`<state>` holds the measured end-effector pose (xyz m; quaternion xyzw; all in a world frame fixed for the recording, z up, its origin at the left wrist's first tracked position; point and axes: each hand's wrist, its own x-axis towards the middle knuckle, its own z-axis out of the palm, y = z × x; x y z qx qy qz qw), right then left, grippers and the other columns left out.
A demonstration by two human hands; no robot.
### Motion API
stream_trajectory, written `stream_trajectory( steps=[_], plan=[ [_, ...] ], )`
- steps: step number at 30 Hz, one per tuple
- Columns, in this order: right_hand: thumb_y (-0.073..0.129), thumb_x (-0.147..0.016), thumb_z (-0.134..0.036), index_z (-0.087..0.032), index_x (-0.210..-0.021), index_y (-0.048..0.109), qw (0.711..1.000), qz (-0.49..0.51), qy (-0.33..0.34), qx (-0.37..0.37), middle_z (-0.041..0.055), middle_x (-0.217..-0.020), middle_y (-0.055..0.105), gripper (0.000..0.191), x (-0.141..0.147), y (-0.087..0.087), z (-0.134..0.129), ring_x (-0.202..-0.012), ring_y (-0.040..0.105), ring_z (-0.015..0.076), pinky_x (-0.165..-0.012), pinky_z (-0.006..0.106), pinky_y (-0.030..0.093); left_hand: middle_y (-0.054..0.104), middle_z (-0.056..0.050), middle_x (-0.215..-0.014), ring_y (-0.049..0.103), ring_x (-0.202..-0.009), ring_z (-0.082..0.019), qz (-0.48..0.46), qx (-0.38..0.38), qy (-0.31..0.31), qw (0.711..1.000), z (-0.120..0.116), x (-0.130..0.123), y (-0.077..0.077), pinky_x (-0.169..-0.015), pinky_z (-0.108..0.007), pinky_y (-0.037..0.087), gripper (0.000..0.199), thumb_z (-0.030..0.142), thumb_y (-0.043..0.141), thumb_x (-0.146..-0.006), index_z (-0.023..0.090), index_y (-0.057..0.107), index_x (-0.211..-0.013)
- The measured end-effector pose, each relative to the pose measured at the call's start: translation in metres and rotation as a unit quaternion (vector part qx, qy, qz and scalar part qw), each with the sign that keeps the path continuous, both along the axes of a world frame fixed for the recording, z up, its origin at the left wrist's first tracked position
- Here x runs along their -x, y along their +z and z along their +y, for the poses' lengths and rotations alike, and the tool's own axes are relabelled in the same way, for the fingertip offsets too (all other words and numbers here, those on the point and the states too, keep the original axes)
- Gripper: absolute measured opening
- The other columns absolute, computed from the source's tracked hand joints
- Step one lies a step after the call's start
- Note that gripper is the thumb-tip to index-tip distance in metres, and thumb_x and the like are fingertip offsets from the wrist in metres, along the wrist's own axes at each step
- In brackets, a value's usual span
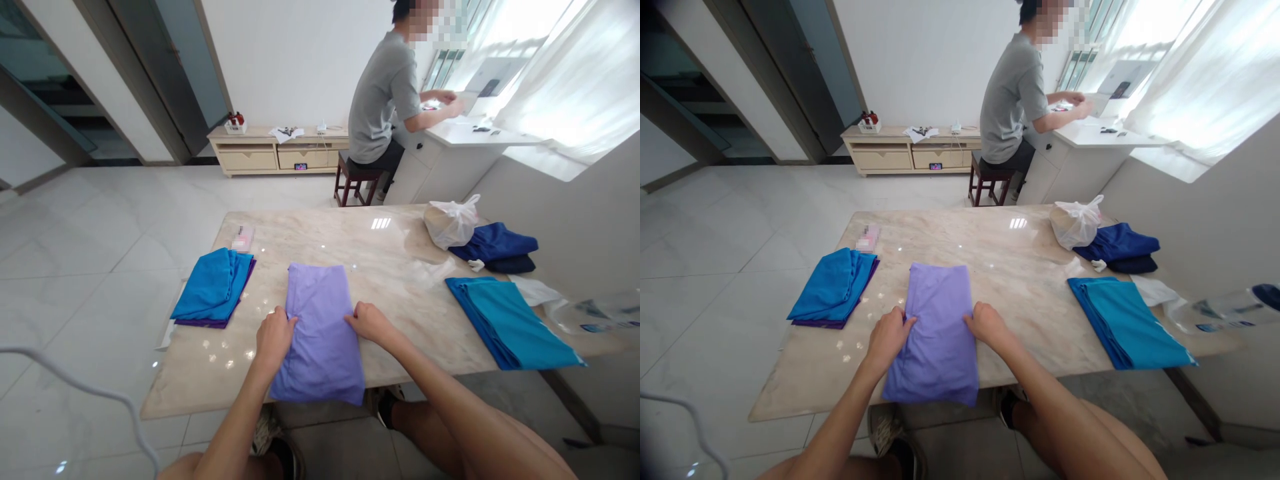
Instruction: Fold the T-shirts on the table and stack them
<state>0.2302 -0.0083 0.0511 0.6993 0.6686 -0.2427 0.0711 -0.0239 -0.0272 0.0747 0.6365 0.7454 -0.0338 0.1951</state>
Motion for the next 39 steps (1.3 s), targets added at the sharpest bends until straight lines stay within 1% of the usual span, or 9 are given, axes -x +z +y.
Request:
stream_trajectory(
  steps=[9,13,17,24,26,29,32,36,39],
  plan=[
    [0.066,-0.106,-0.038,-0.012,-0.112,0.075,0.998,0.059,-0.014,-0.009,0.0175,-0.118,0.081,0.028,0.001,-0.008,0.003,-0.11,0.076,0.0281,-0.084,0.03,0.048,0.078,-0.026,-0.125,0.075,-0.121,-0.035,-0.026,-0.007,0.013,1.0,-0.002,-0.007,-0.001,-0.092,-0.035,0.052,0.048,0.042,0.066,-0.107,0.003,0.065,-0.134],
    [0.067,-0.102,-0.03,-0.015,-0.108,0.074,0.997,0.072,-0.023,-0.009,0.0134,-0.111,0.081,0.018,0.007,-0.003,0.004,-0.105,0.075,0.0257,-0.079,0.029,0.046,0.078,-0.025,-0.127,0.075,-0.122,-0.037,-0.023,0.03,-0.022,0.999,-0.006,-0.007,0.001,-0.092,-0.037,0.053,0.042,0.046,0.064,-0.106,0.009,0.073,-0.124],
    [0.068,-0.101,-0.035,-0.014,-0.109,0.073,0.997,0.059,-0.05,-0.012,0.0156,-0.112,0.08,0.023,0.008,-0.003,0.0,-0.105,0.075,0.0276,-0.077,0.03,0.044,0.079,-0.023,-0.126,0.075,-0.121,-0.038,-0.019,0.033,-0.037,0.999,-0.009,-0.007,0.0,-0.09,-0.039,0.054,0.04,0.05,0.063,-0.105,0.014,0.077,-0.117],
    [0.072,-0.097,-0.036,-0.019,-0.078,0.066,0.992,0.114,-0.049,-0.007,0.0084,-0.084,0.075,0.026,-0.003,-0.005,0.013,-0.082,0.07,0.0226,-0.069,0.029,0.042,0.081,-0.017,-0.112,0.076,-0.108,-0.032,-0.189,-0.003,-0.023,0.982,-0.001,-0.004,-0.017,-0.086,-0.036,0.052,0.022,0.04,0.067,-0.099,0.018,0.072,-0.1],
    [0.072,-0.096,-0.038,-0.02,-0.077,0.065,0.984,0.166,-0.061,-0.015,0.0061,-0.08,0.074,0.027,-0.004,0.001,0.018,-0.08,0.069,0.022,-0.067,0.029,0.042,0.081,-0.013,-0.106,0.075,-0.099,-0.028,-0.281,-0.035,0.01,0.959,0.005,-0.003,-0.023,-0.084,-0.034,0.052,0.015,0.034,0.069,-0.096,0.019,0.068,-0.097],
    [0.074,-0.093,-0.047,-0.021,-0.081,0.067,0.963,0.248,-0.095,-0.042,0.0055,-0.078,0.075,0.03,-0.001,0.016,0.022,-0.08,0.07,0.0233,-0.065,0.028,0.046,0.08,-0.009,-0.101,0.075,-0.094,-0.024,-0.436,-0.071,0.079,0.894,0.012,-0.002,-0.026,-0.083,-0.032,0.054,0.021,0.036,0.077,-0.09,0.02,0.064,-0.096],
    [0.077,-0.087,-0.061,-0.022,-0.086,0.067,0.933,0.331,-0.116,-0.08,0.0051,-0.078,0.076,0.041,0.007,0.037,0.021,-0.08,0.072,0.0248,-0.065,0.03,0.051,0.079,-0.008,-0.101,0.076,-0.097,-0.024,-0.534,-0.101,0.128,0.829,0.015,0.001,-0.016,-0.086,-0.033,0.056,0.032,0.044,0.081,-0.085,0.02,0.063,-0.096],
    [0.078,-0.082,-0.075,-0.023,-0.101,0.065,0.838,0.506,-0.134,-0.154,0.0053,-0.087,0.08,0.056,0.023,0.07,0.012,-0.081,0.073,0.0254,-0.071,0.034,0.057,0.077,-0.005,-0.097,0.075,-0.095,-0.021,-0.59,-0.2,0.145,0.769,0.009,0.009,0.016,-0.086,-0.032,0.057,0.037,0.049,0.08,-0.086,0.021,0.06,-0.1],
    [0.083,-0.082,-0.072,-0.026,-0.122,0.056,0.767,0.573,-0.177,-0.23,0.0028,-0.09,0.081,0.066,0.031,0.088,0.005,-0.081,0.073,0.0239,-0.072,0.035,0.057,0.079,-0.005,-0.105,0.077,-0.099,-0.021,-0.643,-0.245,0.158,0.709,0.004,0.013,0.036,-0.09,-0.033,0.058,0.053,0.048,0.084,-0.084,0.022,0.055,-0.12]
  ],
)
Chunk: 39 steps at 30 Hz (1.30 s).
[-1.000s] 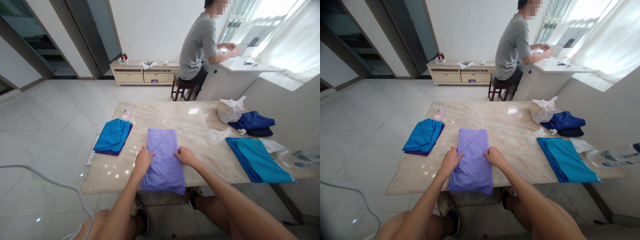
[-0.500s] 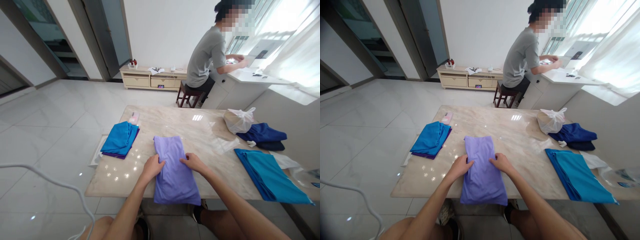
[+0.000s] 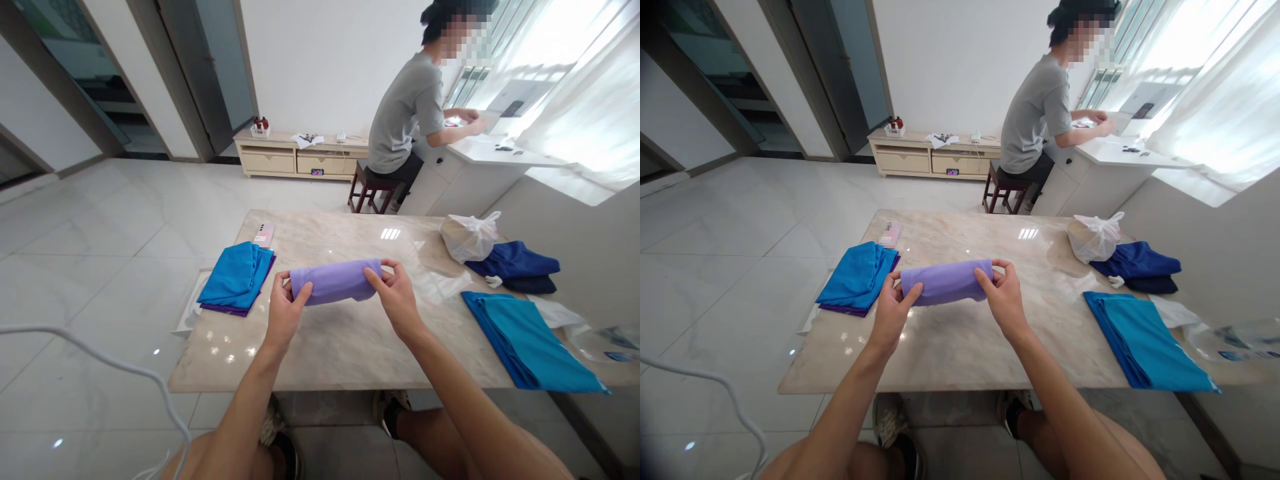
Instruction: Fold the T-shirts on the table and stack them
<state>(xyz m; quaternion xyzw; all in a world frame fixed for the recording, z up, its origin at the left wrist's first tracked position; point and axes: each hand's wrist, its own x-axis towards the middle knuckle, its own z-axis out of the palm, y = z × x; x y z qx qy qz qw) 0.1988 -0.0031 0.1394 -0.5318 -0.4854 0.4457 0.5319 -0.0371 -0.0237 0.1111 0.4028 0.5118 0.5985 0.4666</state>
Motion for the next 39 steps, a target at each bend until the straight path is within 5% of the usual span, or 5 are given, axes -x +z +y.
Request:
stream_trajectory(
  steps=[4,17,25,33,39],
  plan=[
    [0.088,-0.078,-0.068,-0.026,-0.129,0.054,1.0,-0.005,-0.026,-0.016,-0.0007,-0.083,0.077,0.074,0.002,0.006,0.0,-0.078,0.071,0.022,-0.071,0.033,0.055,0.08,-0.005,-0.106,0.077,-0.099,-0.021,-0.061,0.011,0.016,0.998,-0.003,0.001,0.01,-0.091,-0.034,0.058,0.071,0.043,0.088,-0.079,0.023,0.05,-0.136],
    [0.084,-0.085,-0.066,-0.026,-0.118,0.066,0.998,-0.037,0.003,-0.053,0.0022,-0.088,0.076,0.055,-0.012,0.025,-0.006,-0.082,0.069,0.0223,-0.072,0.034,0.053,0.079,-0.006,-0.108,0.074,-0.104,-0.022,-0.054,-0.013,-0.017,0.998,-0.003,0.006,0.018,-0.091,-0.031,0.058,0.061,0.044,0.095,-0.073,0.021,0.071,-0.124],
    [0.084,-0.084,-0.069,-0.025,-0.118,0.068,0.997,-0.066,0.029,-0.036,0.0032,-0.089,0.078,0.057,-0.026,0.021,-0.007,-0.082,0.071,0.0221,-0.073,0.035,0.055,0.082,-0.008,-0.103,0.076,-0.1,-0.022,-0.077,0.016,-0.009,0.997,-0.001,0.002,0.009,-0.085,-0.028,0.057,0.058,0.056,0.097,-0.071,0.019,0.077,-0.111],
    [0.089,-0.082,-0.055,-0.022,-0.114,0.071,0.996,-0.082,0.025,-0.031,0.0052,-0.092,0.08,0.049,-0.037,0.017,-0.005,-0.087,0.074,0.0231,-0.082,0.038,0.059,0.073,-0.001,-0.091,0.071,-0.087,-0.018,0.01,0.009,-0.056,0.998,0.0,-0.002,0.002,-0.075,-0.025,0.054,0.052,0.039,0.094,-0.069,0.022,0.065,-0.107],
    [0.085,-0.084,-0.043,-0.025,-0.117,0.074,0.986,-0.14,0.041,-0.083,0.0081,-0.122,0.08,0.039,-0.04,0.019,-0.006,-0.106,0.075,0.0263,-0.097,0.045,0.063,0.079,-0.009,-0.113,0.076,-0.109,-0.026,0.042,-0.013,-0.057,0.997,-0.001,-0.004,0.006,-0.094,-0.035,0.061,0.06,0.037,0.088,-0.075,0.021,0.066,-0.127]
  ],
)
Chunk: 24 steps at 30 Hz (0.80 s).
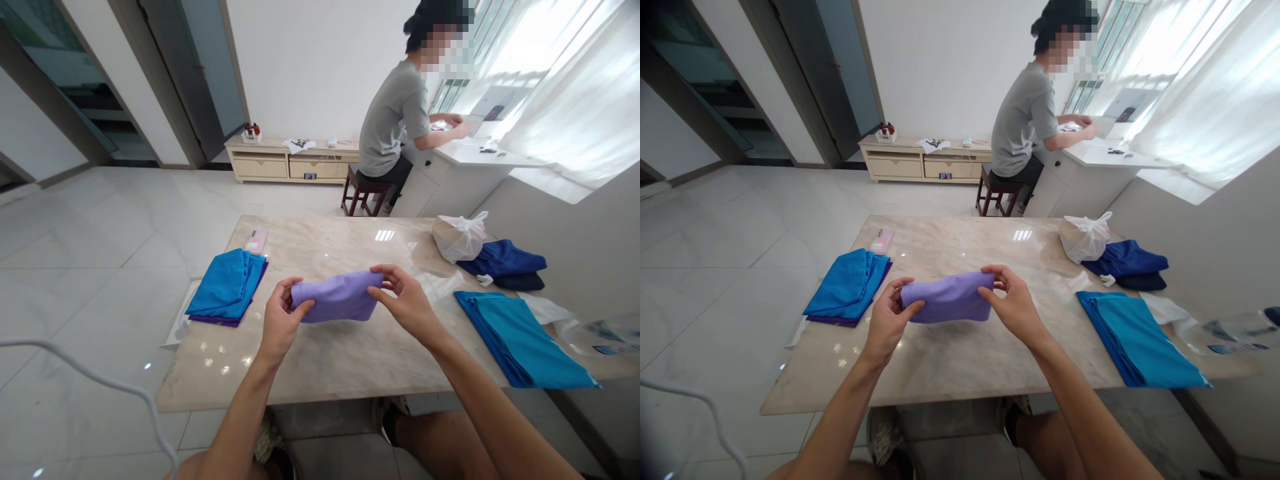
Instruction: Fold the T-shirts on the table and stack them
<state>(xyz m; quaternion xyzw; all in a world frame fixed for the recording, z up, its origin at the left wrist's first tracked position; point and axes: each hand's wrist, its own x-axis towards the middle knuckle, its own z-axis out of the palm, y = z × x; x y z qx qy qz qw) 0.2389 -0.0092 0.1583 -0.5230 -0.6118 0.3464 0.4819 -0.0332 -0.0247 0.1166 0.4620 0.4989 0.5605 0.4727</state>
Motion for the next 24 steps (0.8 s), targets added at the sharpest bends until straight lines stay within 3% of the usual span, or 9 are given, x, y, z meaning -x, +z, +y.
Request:
stream_trajectory(
  steps=[3,7,13,15,17,19,22,24],
  plan=[
    [0.078,-0.088,-0.033,-0.027,-0.125,0.074,0.995,-0.085,0.015,-0.04,0.0076,-0.129,0.078,0.038,0.001,0.001,-0.003,-0.114,0.073,0.0281,-0.105,0.049,0.06,0.079,-0.011,-0.122,0.075,-0.116,-0.029,0.013,-0.007,0.002,1.0,-0.001,-0.001,0.001,-0.1,-0.039,0.061,0.058,0.036,0.087,-0.077,0.02,0.071,-0.13],
    [0.066,-0.094,-0.025,-0.027,-0.124,0.077,0.976,-0.198,-0.019,-0.093,0.0083,-0.12,0.079,0.032,0.003,0.001,-0.006,-0.11,0.072,0.0299,-0.105,0.051,0.058,0.081,-0.01,-0.124,0.075,-0.118,-0.029,0.09,-0.024,0.042,0.995,-0.004,-0.002,0.002,-0.105,-0.039,0.059,0.04,0.033,0.082,-0.083,0.022,0.079,-0.121],
    [0.06,-0.099,-0.024,-0.027,-0.111,0.08,0.958,-0.247,-0.065,-0.133,0.0089,-0.103,0.075,0.024,0.007,0.007,-0.008,-0.103,0.069,0.0297,-0.097,0.047,0.057,0.077,-0.006,-0.108,0.072,-0.107,-0.026,0.228,-0.097,0.099,0.964,-0.009,-0.003,0.009,-0.102,-0.037,0.057,0.019,0.033,0.077,-0.09,0.025,0.083,-0.106],
    [0.063,-0.098,-0.026,-0.027,-0.104,0.08,0.957,-0.239,-0.079,-0.141,0.009,-0.103,0.073,0.019,0.007,0.009,-0.007,-0.102,0.068,0.0292,-0.096,0.046,0.057,0.071,-0.007,-0.107,0.07,-0.107,-0.026,0.248,-0.101,0.115,0.957,-0.009,-0.002,0.01,-0.102,-0.037,0.057,0.016,0.034,0.079,-0.089,0.025,0.083,-0.101],
    [0.068,-0.097,-0.031,-0.026,-0.098,0.079,0.962,-0.212,-0.088,-0.151,0.0098,-0.109,0.073,0.012,0.006,0.011,-0.005,-0.106,0.068,0.0296,-0.099,0.047,0.056,0.068,-0.009,-0.117,0.066,-0.119,-0.028,0.249,-0.1,0.119,0.956,-0.007,0.001,0.009,-0.11,-0.039,0.053,0.015,0.036,0.081,-0.088,0.025,0.082,-0.096],
    [0.072,-0.096,-0.039,-0.025,-0.095,0.075,0.973,-0.164,-0.088,-0.136,0.0097,-0.114,0.075,0.014,0.004,0.011,-0.003,-0.111,0.069,0.03,-0.104,0.048,0.055,0.069,-0.009,-0.124,0.064,-0.126,-0.029,0.212,-0.091,0.084,0.969,-0.005,0.003,0.007,-0.115,-0.041,0.05,0.018,0.039,0.081,-0.089,0.023,0.077,-0.097],
    [0.075,-0.095,-0.055,-0.025,-0.092,0.069,0.994,-0.068,-0.07,-0.051,0.0071,-0.098,0.079,0.031,0.005,0.008,-0.001,-0.095,0.074,0.0272,-0.09,0.042,0.06,0.072,-0.005,-0.101,0.069,-0.101,-0.024,0.115,-0.041,0.004,0.993,-0.004,0.002,0.006,-0.095,-0.035,0.056,0.032,0.051,0.077,-0.092,0.022,0.067,-0.101],
    [0.077,-0.091,-0.066,-0.025,-0.092,0.067,0.998,-0.011,-0.065,0.001,0.0061,-0.088,0.078,0.042,0.007,0.004,0.0,-0.082,0.073,0.0247,-0.075,0.037,0.059,0.067,-0.001,-0.088,0.066,-0.086,-0.02,0.07,-0.019,-0.005,0.997,-0.004,0.0,0.005,-0.082,-0.03,0.055,0.039,0.058,0.077,-0.091,0.022,0.063,-0.101]
  ],
)
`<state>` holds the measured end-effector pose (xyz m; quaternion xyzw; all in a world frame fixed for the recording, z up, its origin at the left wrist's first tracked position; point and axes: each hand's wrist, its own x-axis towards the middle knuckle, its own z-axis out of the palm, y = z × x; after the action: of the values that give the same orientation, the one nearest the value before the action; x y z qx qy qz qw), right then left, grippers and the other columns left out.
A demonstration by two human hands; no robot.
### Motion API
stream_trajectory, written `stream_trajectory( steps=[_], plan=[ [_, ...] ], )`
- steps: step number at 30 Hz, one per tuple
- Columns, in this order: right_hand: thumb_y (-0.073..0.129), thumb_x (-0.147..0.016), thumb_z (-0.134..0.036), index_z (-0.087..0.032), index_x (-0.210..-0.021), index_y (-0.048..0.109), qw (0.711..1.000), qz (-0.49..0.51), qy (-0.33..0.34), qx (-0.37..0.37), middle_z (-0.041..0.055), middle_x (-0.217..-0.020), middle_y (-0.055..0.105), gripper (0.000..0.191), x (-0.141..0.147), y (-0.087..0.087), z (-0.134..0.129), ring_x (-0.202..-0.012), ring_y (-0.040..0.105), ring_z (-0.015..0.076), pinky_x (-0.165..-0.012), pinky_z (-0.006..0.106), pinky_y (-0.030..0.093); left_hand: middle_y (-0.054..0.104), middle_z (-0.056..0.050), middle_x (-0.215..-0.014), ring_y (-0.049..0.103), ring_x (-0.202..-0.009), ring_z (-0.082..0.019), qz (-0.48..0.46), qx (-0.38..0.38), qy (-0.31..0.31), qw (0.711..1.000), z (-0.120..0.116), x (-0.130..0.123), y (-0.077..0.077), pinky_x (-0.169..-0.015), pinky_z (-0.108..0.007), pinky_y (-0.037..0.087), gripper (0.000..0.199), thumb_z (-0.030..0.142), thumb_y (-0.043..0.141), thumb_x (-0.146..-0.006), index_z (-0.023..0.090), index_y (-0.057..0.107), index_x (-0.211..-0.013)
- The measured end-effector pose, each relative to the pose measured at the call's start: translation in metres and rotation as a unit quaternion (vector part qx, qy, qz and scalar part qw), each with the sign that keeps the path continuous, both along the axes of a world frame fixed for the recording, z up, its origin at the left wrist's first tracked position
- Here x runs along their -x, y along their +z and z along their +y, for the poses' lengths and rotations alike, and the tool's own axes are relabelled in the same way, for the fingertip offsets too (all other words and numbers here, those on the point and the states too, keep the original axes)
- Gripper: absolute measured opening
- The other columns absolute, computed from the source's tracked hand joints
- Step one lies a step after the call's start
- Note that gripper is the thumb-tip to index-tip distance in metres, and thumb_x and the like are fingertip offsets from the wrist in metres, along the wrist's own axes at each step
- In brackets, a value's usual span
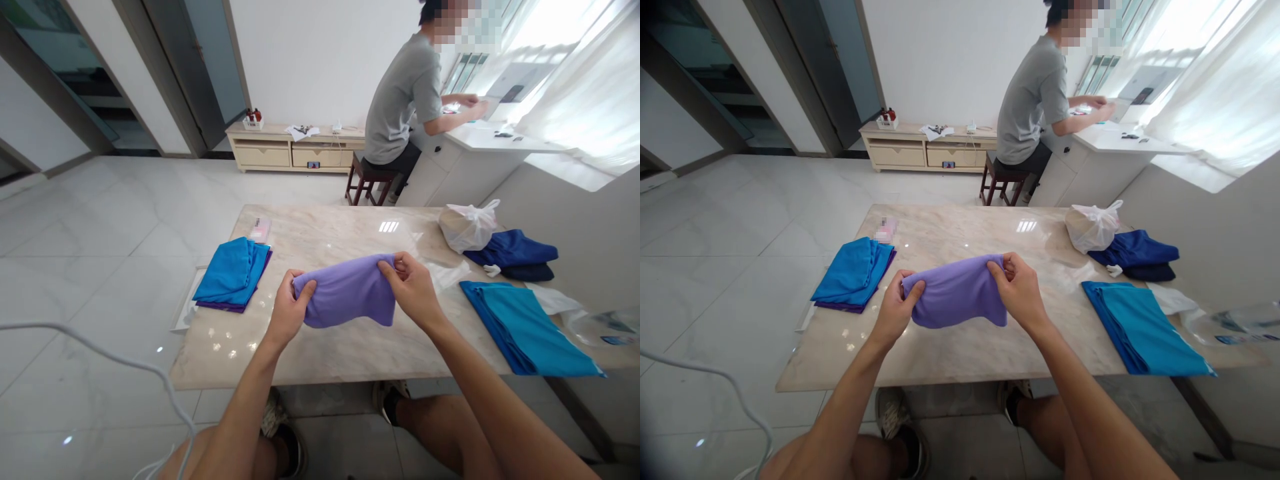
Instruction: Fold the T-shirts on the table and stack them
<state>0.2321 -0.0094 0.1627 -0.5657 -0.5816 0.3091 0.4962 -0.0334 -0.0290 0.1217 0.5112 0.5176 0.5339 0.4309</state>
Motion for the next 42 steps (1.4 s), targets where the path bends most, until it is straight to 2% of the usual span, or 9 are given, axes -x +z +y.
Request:
stream_trajectory(
  steps=[3,6,8,11,18,26,30,39,42],
  plan=[
    [0.079,-0.087,-0.071,-0.023,-0.098,0.069,0.999,0.036,-0.003,0.036,0.0077,-0.091,0.08,0.05,0.002,-0.01,0.005,-0.079,0.074,0.0238,-0.068,0.033,0.058,0.069,-0.001,-0.093,0.068,-0.09,-0.019,-0.034,0.007,0.029,0.999,0.003,-0.003,-0.006,-0.085,-0.029,0.054,0.043,0.061,0.077,-0.092,0.022,0.063,-0.105],
    [0.075,-0.093,-0.059,-0.022,-0.112,0.07,0.997,-0.002,-0.007,0.081,0.0084,-0.096,0.082,0.042,-0.002,-0.026,0.017,-0.08,0.075,0.0237,-0.069,0.034,0.059,0.073,-0.004,-0.1,0.072,-0.095,-0.021,-0.033,0.082,0.051,0.995,0.011,-0.001,-0.022,-0.089,-0.033,0.057,0.037,0.052,0.073,-0.097,0.021,0.061,-0.116],
    [0.071,-0.096,-0.039,-0.02,-0.122,0.068,0.992,-0.064,-0.021,0.107,0.01,-0.107,0.081,0.033,-0.009,-0.04,0.027,-0.084,0.076,0.0232,-0.076,0.036,0.061,0.075,-0.008,-0.108,0.074,-0.102,-0.024,0.037,0.126,0.081,0.988,0.015,0.002,-0.036,-0.094,-0.037,0.058,0.029,0.034,0.073,-0.096,0.02,0.06,-0.118],
    [0.063,-0.093,-0.014,-0.019,-0.122,0.07,0.974,-0.178,-0.032,0.138,0.0128,-0.121,0.079,0.031,-0.021,-0.056,0.038,-0.094,0.076,0.0224,-0.092,0.039,0.06,0.072,-0.013,-0.125,0.072,-0.115,-0.027,0.209,0.088,0.104,0.968,0.013,0.006,-0.047,-0.105,-0.044,0.056,0.027,0.016,0.071,-0.092,0.02,0.062,-0.116],
    [0.06,-0.099,-0.012,-0.018,-0.11,0.077,0.92,-0.365,0.031,0.137,0.0121,-0.122,0.074,0.02,-0.027,-0.064,0.031,-0.106,0.074,0.023,-0.098,0.033,0.054,0.075,-0.008,-0.116,0.072,-0.112,-0.028,0.41,-0.009,-0.019,0.912,-0.008,0.002,-0.026,-0.1,-0.041,0.057,0.015,0.014,0.066,-0.097,0.023,0.071,-0.107],
    [0.055,-0.108,-0.02,-0.019,-0.115,0.076,0.873,-0.456,0.065,0.162,0.0127,-0.13,0.073,0.022,-0.009,-0.049,0.02,-0.122,0.069,0.0267,-0.091,0.031,0.05,0.08,-0.006,-0.108,0.075,-0.105,-0.025,0.49,0.067,-0.077,0.866,-0.012,-0.015,-0.017,-0.088,-0.034,0.054,0.012,0.018,0.062,-0.104,0.023,0.074,-0.103],
    [0.046,-0.114,-0.028,-0.018,-0.111,0.077,0.857,-0.476,0.075,0.182,0.0145,-0.122,0.077,0.033,-0.004,-0.047,0.019,-0.116,0.072,0.0273,-0.088,0.032,0.049,0.081,-0.006,-0.112,0.076,-0.107,-0.025,0.508,0.083,-0.098,0.852,-0.012,-0.019,-0.017,-0.087,-0.034,0.053,0.015,0.022,0.06,-0.106,0.023,0.074,-0.108],
    [0.061,-0.107,-0.026,-0.014,-0.115,0.076,0.866,-0.425,0.105,0.241,0.0153,-0.118,0.081,0.021,-0.012,-0.081,0.027,-0.111,0.076,0.0264,-0.094,0.031,0.053,0.079,-0.01,-0.126,0.074,-0.118,-0.026,0.545,0.103,-0.124,0.823,-0.016,-0.015,-0.011,-0.095,-0.035,0.056,0.025,0.028,0.057,-0.11,0.02,0.072,-0.127],
    [0.066,-0.106,-0.035,-0.01,-0.124,0.073,0.857,-0.421,0.087,0.286,0.0182,-0.12,0.08,0.031,-0.015,-0.09,0.033,-0.112,0.077,0.028,-0.095,0.032,0.055,0.079,-0.011,-0.125,0.075,-0.118,-0.027,0.552,0.105,-0.119,0.819,-0.017,-0.013,-0.009,-0.096,-0.036,0.057,0.026,0.029,0.054,-0.11,0.02,0.072,-0.126]
  ],
)
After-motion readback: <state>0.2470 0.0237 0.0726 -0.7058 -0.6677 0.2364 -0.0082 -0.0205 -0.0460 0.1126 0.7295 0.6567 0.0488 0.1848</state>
